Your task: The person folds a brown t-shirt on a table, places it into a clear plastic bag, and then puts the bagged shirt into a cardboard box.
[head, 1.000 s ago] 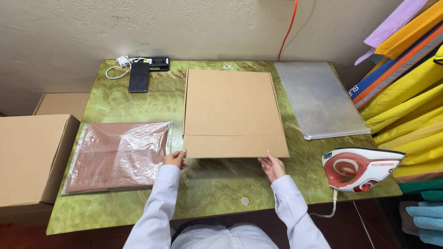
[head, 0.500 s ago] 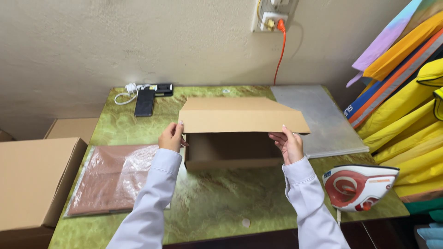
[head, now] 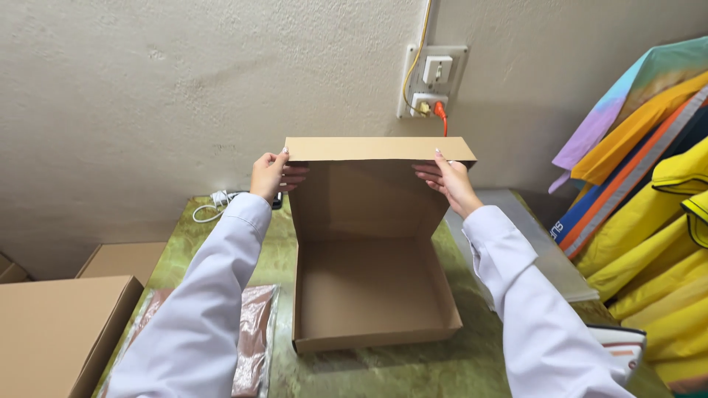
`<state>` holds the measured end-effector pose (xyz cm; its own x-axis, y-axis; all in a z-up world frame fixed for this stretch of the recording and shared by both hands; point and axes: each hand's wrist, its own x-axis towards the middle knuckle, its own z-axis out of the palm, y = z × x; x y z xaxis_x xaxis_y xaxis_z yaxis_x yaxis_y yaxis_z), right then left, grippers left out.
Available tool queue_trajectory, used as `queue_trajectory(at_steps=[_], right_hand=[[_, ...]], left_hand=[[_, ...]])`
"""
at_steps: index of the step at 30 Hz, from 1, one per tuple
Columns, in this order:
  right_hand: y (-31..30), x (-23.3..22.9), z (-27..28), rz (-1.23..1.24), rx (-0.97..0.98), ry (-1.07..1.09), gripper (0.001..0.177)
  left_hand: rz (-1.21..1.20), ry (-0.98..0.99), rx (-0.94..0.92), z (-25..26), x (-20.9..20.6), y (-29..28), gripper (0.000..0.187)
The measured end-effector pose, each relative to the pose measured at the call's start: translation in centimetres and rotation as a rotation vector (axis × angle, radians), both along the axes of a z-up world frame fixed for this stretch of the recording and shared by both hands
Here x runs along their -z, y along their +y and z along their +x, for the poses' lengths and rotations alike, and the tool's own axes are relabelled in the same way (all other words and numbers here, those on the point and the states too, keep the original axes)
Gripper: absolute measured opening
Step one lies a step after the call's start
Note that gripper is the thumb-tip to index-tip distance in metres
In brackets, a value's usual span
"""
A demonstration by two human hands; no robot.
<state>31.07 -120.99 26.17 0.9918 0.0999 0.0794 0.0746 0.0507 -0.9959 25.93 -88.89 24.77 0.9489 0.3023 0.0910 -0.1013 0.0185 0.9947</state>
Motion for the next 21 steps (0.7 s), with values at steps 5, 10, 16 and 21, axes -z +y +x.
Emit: queue_trajectory(at_steps=[5,10,16,21], right_hand=[[-0.3,1.6,5.9,-0.192,0.092,-0.071,0.054],[-0.4,2.3,9.6,-0.298,0.140,-0.087,0.065],[-2.5,3.2,12.9,-0.410,0.094,-0.160,0.067],[-3.6,2.5,11.2,-0.359,0.151,-0.240,0.045]], left_hand=[[0.244,-0.092,-0.119,3.5,0.2,1.0,0.028],[0.342,-0.174,-0.191,6.2,1.4,1.9,0.024],[0.349,-0.246,-0.211,6.7,1.7,2.9,0.016],[0.297,-0.250,-0.209,5.6,2.0,3.1,0.017]])
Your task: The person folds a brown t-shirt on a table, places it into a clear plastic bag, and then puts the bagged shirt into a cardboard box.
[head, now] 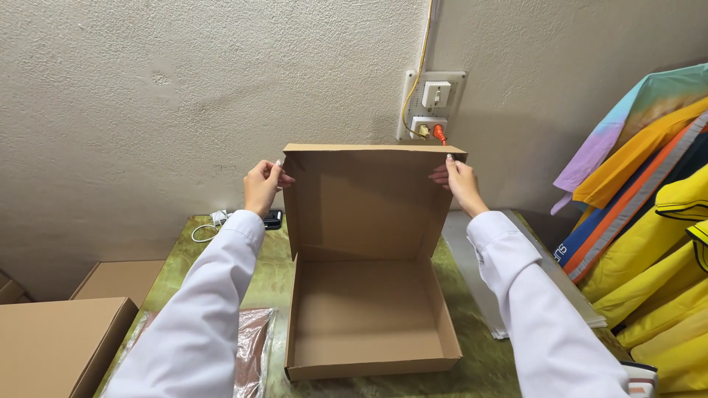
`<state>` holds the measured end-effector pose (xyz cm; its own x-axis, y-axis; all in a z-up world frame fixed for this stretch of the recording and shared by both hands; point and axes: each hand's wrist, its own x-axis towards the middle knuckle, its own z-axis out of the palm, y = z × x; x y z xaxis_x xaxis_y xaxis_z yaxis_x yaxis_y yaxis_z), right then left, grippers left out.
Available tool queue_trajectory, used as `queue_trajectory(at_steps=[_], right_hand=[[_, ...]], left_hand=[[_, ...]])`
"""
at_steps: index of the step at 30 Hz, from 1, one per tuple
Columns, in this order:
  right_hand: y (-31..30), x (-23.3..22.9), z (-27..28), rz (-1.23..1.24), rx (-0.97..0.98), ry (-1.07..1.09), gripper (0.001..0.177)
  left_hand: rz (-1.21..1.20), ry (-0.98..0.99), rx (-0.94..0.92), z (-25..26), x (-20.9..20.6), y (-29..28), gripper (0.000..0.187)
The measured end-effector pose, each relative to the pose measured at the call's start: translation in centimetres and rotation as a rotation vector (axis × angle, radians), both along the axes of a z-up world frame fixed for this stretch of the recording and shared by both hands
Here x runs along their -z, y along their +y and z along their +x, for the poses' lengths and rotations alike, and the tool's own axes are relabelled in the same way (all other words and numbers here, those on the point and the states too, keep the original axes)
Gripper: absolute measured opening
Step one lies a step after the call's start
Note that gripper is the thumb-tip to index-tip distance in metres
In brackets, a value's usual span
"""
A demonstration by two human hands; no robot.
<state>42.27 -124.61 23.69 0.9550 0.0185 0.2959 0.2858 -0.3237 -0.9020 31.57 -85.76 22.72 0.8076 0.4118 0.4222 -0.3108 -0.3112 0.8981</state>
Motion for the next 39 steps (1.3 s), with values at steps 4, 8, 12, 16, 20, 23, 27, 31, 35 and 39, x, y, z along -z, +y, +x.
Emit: queue_trajectory(at_steps=[4,8,12,16,20,23,27,31,35,39], right_hand=[[-0.3,-0.6,-1.5,0.045,0.118,-0.162,0.028],[-1.7,-0.2,-0.8,-0.235,0.416,-0.364,0.019],[-4.5,4.1,2.4,-0.383,0.345,-0.133,0.032],[-5.2,5.6,1.0,-0.427,0.082,0.053,0.067],[-4.7,5.1,-0.5,-0.429,0.038,0.052,0.058],[-4.7,4.9,-0.1,-0.424,0.038,0.047,0.055],[-4.7,4.9,0.9,-0.412,0.056,0.034,0.052],[-3.8,4.0,0.3,-0.331,0.072,-0.044,0.043],[-1.7,1.3,-3.4,-0.138,0.084,-0.125,0.030],[0.6,0.2,-7.9,0.147,0.033,-0.261,0.019]], left_hand=[[0.033,0.000,-0.025,-1.1,0.2,-0.4,0.014],[0.138,0.023,-0.019,1.1,1.6,0.5,0.021],[0.321,0.081,-0.066,3.5,3.3,2.3,0.022],[0.444,0.203,0.084,3.1,2.9,1.9,0.036],[0.485,0.240,0.026,4.0,4.5,2.6,0.037],[0.494,0.256,0.006,4.7,5.6,3.0,0.035],[0.482,0.258,-0.001,4.5,5.3,3.1,0.032],[0.450,0.214,-0.009,4.0,5.0,3.0,0.029],[0.350,0.104,0.006,2.2,4.6,1.9,0.019],[0.267,0.031,0.042,-5.1,1.1,-1.2,0.015]])
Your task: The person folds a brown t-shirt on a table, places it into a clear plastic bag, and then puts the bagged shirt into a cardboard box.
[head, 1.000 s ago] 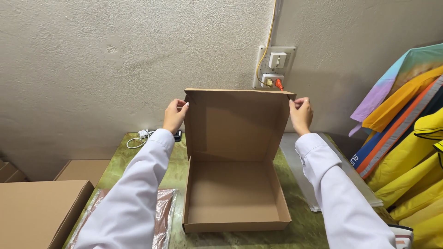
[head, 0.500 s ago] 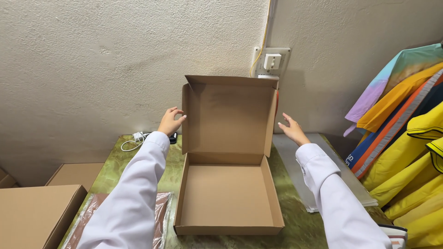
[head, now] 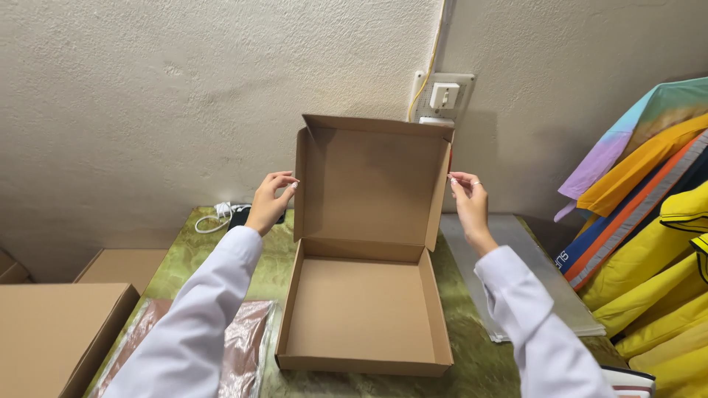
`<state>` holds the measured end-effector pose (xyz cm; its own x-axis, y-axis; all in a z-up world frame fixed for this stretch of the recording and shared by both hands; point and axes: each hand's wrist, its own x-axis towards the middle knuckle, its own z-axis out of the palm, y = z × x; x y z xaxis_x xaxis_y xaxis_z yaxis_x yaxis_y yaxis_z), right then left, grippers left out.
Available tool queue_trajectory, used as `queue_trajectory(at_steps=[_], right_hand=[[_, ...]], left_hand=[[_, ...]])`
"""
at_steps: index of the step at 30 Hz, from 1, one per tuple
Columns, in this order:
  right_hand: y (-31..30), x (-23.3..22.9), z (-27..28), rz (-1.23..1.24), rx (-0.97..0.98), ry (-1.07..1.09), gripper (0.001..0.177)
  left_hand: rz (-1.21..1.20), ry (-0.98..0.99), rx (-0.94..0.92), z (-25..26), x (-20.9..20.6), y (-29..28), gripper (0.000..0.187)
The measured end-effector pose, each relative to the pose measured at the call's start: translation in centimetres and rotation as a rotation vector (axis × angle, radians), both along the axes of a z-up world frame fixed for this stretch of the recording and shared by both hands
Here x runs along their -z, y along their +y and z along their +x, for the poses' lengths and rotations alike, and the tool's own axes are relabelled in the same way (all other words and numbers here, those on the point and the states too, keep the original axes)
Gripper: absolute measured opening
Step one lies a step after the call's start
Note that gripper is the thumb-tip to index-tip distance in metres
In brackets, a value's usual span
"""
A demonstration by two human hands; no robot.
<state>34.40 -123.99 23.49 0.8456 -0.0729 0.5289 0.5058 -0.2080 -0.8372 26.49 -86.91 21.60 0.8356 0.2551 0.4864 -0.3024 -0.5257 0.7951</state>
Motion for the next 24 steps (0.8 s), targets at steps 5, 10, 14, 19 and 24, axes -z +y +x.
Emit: queue_trajectory(at_steps=[5,10,14,19,24], right_hand=[[4.3,-0.6,-11.1,0.213,-0.185,0.104,0.019],[6.1,4.2,-17.4,0.394,-0.309,0.303,0.017],[7.8,10.5,-18.8,0.355,-0.373,0.475,0.028],[11.6,14.7,-21.5,0.294,-0.450,0.654,0.042],[15.0,18.3,-22.7,0.338,-0.327,0.727,0.023]], left_hand=[[-0.050,-0.103,0.005,-9.8,0.9,-1.9,0.014],[-0.214,0.076,-0.102,-18.9,7.3,0.5,0.016],[-0.477,0.137,-0.256,-25.2,12.1,3.1,0.017],[-0.738,0.196,-0.266,-29.8,16.5,5.8,0.041],[-0.872,0.239,-0.393,-31.1,21.3,9.5,0.018]])
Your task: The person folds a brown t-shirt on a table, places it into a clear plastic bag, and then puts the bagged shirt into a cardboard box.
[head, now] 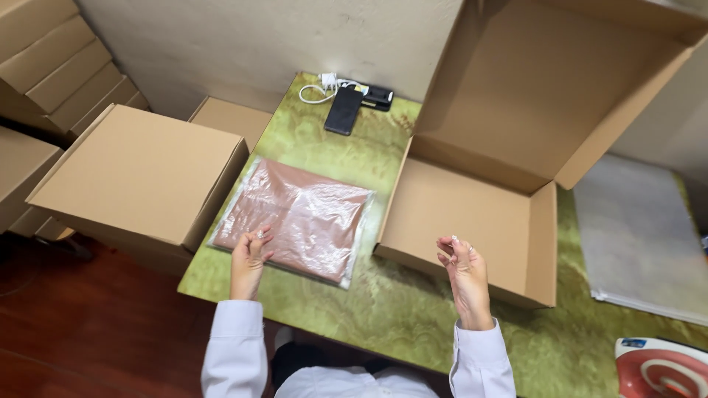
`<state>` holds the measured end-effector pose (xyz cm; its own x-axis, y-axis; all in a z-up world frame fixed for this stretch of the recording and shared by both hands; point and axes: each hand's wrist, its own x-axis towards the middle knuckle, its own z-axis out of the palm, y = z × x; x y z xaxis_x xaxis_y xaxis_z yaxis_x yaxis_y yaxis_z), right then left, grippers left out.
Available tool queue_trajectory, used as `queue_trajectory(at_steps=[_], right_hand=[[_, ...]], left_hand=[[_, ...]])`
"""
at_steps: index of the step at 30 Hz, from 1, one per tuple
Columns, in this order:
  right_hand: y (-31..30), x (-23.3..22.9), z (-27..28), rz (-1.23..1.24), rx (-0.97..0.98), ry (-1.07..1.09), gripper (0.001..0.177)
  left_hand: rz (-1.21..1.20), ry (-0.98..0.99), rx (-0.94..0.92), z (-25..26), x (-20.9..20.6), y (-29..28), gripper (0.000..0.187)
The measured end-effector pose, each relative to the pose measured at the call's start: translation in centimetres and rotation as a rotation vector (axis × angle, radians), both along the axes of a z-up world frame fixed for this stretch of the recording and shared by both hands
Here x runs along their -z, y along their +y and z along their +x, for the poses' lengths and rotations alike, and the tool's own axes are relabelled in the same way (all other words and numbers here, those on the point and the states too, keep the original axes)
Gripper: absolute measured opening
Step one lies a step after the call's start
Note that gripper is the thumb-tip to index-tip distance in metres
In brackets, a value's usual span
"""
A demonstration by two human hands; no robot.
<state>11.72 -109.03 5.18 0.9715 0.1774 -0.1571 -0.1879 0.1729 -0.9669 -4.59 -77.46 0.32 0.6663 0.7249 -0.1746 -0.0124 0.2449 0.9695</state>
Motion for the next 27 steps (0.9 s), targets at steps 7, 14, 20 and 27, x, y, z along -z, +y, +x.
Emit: queue_trajectory(at_steps=[7,14,20,27], right_hand=[[8.6,-1.7,-4.1,0.010,-0.006,0.188,0.019],[13.5,2.7,-5.2,-0.187,-0.055,0.281,0.021],[15.6,8.1,-5.6,-0.409,-0.003,0.274,0.041],[15.6,19.0,-3.2,-0.609,0.141,0.245,0.070]], left_hand=[[-0.126,0.097,-0.019,1.3,2.0,4.1,0.011],[0.160,0.358,0.023,2.8,10.1,11.6,0.013],[0.665,0.658,0.057,4.6,18.6,17.7,0.024],[0.632,0.809,0.117,6.6,19.8,20.5,0.041]])
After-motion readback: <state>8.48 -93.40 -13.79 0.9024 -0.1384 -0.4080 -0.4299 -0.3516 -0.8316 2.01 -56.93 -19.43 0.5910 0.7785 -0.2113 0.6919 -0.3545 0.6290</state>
